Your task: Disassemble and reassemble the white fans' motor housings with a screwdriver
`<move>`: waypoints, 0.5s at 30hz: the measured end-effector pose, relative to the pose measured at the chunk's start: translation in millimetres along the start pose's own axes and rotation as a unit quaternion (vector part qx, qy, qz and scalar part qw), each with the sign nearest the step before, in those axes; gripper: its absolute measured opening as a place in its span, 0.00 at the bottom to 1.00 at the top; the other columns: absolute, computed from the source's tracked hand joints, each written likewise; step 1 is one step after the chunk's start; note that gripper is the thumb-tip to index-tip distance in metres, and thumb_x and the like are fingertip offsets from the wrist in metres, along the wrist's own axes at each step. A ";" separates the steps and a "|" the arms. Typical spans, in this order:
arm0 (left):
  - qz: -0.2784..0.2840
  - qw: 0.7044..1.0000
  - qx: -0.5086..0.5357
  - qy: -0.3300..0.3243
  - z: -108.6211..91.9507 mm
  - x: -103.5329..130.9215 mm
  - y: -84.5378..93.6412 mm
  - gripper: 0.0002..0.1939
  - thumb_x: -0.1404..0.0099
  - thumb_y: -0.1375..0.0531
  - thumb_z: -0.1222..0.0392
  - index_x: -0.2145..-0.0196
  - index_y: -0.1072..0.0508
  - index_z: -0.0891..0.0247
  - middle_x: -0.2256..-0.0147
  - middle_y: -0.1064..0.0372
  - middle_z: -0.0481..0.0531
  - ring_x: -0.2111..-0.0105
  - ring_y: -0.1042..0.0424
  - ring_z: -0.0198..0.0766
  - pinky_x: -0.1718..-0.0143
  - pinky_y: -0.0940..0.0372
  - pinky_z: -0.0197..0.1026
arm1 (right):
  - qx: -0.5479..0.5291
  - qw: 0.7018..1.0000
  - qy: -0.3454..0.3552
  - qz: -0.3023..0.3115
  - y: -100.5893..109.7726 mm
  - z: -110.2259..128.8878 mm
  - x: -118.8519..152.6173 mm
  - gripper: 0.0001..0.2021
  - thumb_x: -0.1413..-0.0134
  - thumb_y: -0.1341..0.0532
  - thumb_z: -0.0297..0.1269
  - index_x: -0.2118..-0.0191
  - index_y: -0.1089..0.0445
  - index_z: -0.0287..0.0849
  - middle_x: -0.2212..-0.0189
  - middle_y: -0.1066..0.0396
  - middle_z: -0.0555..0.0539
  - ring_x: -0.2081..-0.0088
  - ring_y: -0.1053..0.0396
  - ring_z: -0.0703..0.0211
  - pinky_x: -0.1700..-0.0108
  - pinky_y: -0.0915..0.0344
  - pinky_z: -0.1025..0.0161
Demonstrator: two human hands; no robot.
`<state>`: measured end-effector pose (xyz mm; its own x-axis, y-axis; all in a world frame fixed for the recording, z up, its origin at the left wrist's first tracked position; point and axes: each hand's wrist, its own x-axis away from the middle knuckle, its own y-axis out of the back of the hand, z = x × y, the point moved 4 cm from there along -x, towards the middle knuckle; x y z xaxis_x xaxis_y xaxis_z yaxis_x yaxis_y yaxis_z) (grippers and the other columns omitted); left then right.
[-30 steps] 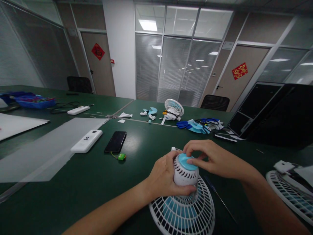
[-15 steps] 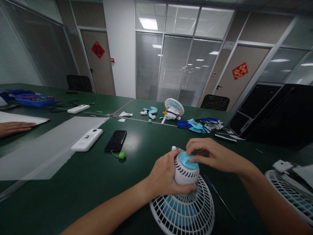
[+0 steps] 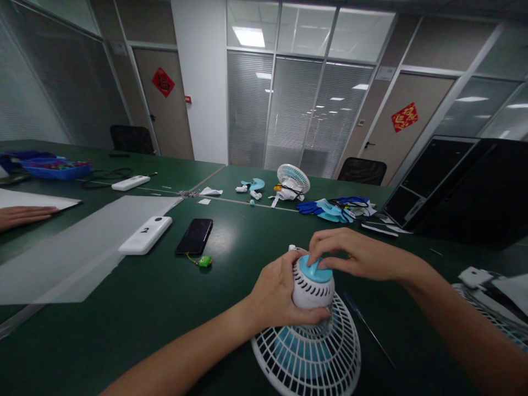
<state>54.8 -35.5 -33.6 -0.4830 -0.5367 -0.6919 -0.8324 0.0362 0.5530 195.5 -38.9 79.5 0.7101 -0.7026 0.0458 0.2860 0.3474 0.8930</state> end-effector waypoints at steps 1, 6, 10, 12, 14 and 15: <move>-0.001 1.000 -0.001 -0.001 -0.3 0.0 0.1 0.50 0.52 0.30 0.37 0.43 0.50 0.63 0.51 0.32 0.62 0.56 0.25 0.54 0.56 0.27 0.57 | 0.008 1.000 -0.005 -0.005 -0.1 -1.1 0.5 0.10 0.37 0.40 0.40 0.58 0.24 0.43 0.60 0.29 0.47 0.56 0.31 0.58 0.51 0.38 0.59; 0.005 1.000 0.003 0.001 -0.8 -0.2 -0.5 0.50 0.52 0.31 0.37 0.42 0.51 0.62 0.51 0.32 0.63 0.56 0.25 0.54 0.56 0.27 0.57 | 0.032 0.999 -0.023 -0.032 -1.5 -3.5 4.9 0.10 0.38 0.39 0.42 0.59 0.24 0.42 0.62 0.28 0.47 0.59 0.31 0.57 0.54 0.38 0.58; 0.000 1.000 0.003 0.002 -0.3 -0.3 -0.5 0.50 0.52 0.30 0.38 0.42 0.50 0.62 0.51 0.32 0.62 0.56 0.25 0.54 0.55 0.28 0.57 | 0.051 0.998 -0.031 -0.031 -2.7 0.4 5.1 0.10 0.38 0.40 0.41 0.60 0.24 0.42 0.62 0.28 0.47 0.59 0.31 0.57 0.55 0.39 0.58; 0.001 1.000 0.007 -0.002 -0.6 -0.3 -0.3 0.50 0.51 0.31 0.38 0.42 0.50 0.63 0.51 0.32 0.62 0.56 0.25 0.53 0.55 0.28 0.56 | 0.070 0.996 -0.041 -0.032 -2.7 2.8 4.2 0.10 0.38 0.40 0.41 0.59 0.24 0.42 0.63 0.27 0.47 0.60 0.31 0.56 0.55 0.39 0.58; 0.008 1.000 0.009 -0.002 -0.9 -0.2 -0.3 0.49 0.50 0.31 0.37 0.41 0.49 0.63 0.50 0.32 0.62 0.55 0.25 0.53 0.55 0.28 0.56 | 0.093 0.994 -0.053 -0.037 -2.4 5.2 3.2 0.11 0.39 0.41 0.41 0.60 0.25 0.41 0.64 0.27 0.47 0.62 0.32 0.56 0.57 0.40 0.58; 0.011 1.000 0.008 0.001 -1.0 -0.2 -0.2 0.49 0.50 0.32 0.37 0.41 0.49 0.63 0.50 0.32 0.63 0.55 0.25 0.54 0.54 0.28 0.56 | 0.101 0.992 -0.060 -0.038 -2.4 6.5 2.9 0.10 0.39 0.41 0.40 0.60 0.25 0.41 0.65 0.27 0.47 0.63 0.32 0.57 0.58 0.40 0.58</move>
<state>55.4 -36.2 -33.2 -0.5011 -0.5368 -0.6787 -0.8258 0.0621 0.5606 192.7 -45.8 80.4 0.6063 -0.7951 0.0175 0.1914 0.1673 0.9671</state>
